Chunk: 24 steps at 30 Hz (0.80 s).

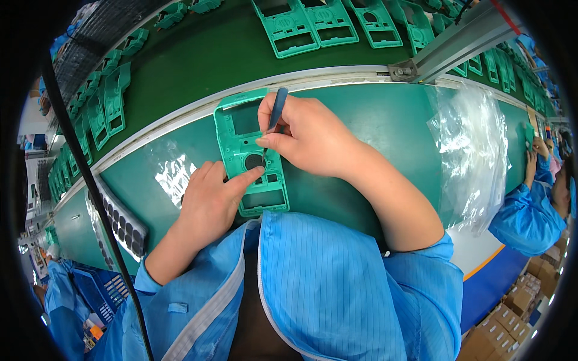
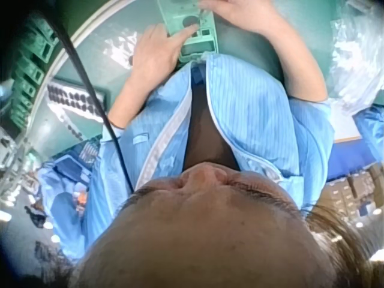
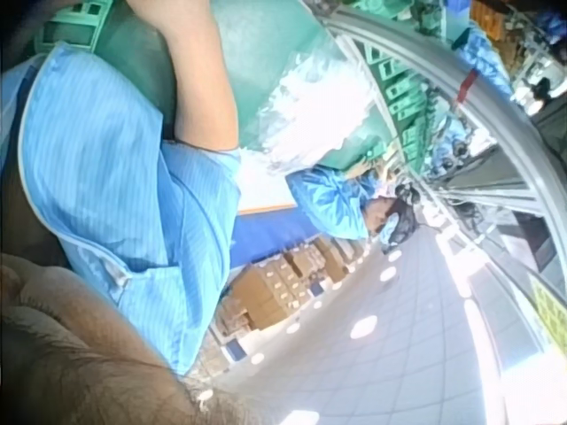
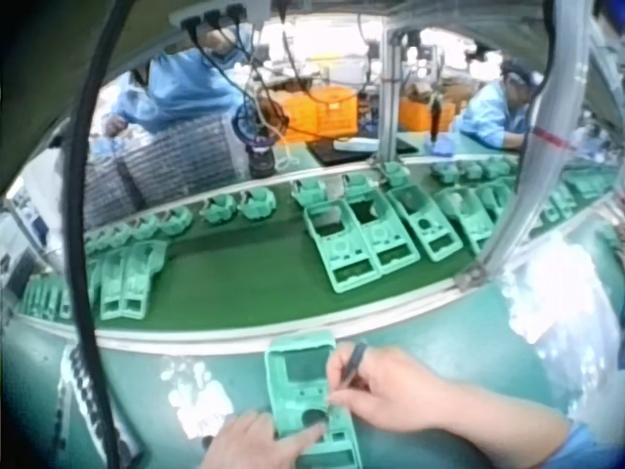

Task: The person assembles black components and adhesive pads into green electronic device housings on an assembly line. The adhesive pads are peeled from a plastic film and placed into the housing using tweezers.

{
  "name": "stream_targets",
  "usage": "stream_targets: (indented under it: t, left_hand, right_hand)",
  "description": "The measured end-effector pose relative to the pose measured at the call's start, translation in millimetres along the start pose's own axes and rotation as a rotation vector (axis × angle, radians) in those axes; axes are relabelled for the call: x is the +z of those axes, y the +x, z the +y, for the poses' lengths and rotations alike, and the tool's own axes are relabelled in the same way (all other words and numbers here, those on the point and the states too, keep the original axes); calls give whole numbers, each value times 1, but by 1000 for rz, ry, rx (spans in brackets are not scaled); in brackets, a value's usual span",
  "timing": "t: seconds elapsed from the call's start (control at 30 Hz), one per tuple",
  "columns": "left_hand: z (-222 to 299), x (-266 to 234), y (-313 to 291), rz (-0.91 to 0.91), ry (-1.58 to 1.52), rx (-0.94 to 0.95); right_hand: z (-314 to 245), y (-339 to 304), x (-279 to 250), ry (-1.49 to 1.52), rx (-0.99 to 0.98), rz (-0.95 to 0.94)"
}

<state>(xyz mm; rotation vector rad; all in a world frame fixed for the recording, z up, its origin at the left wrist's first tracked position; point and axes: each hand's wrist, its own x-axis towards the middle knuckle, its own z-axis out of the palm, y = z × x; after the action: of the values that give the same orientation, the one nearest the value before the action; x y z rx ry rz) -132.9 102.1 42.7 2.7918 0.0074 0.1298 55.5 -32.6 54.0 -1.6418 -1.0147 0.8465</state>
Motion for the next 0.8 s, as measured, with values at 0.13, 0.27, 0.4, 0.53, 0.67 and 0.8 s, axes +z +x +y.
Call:
stream_targets:
  t: [0.13, 0.27, 0.4, 0.53, 0.67, 0.8]
  left_hand:
    - [3, 2, -2, 28, -7, -2]
    - [10, 0, -1, 48, 16, -42]
    - [13, 1, -2, 52, 34, -69]
    - [9, 5, -5, 80, -6, -61]
    - [8, 7, -6, 63, -32, -46]
    - [10, 0, -3, 18, -90, -100]
  right_hand:
    - [9, 3, -2, 108, 38, -22]
    - [21, 5, 2, 416, 36, -22]
    - [22, 5, 4, 471, -7, -16]
    - [23, 3, 3, 485, -15, -24]
    - [24, 4, 2, 481, -21, -37]
    - [24, 7, 3, 473, -38, -30]
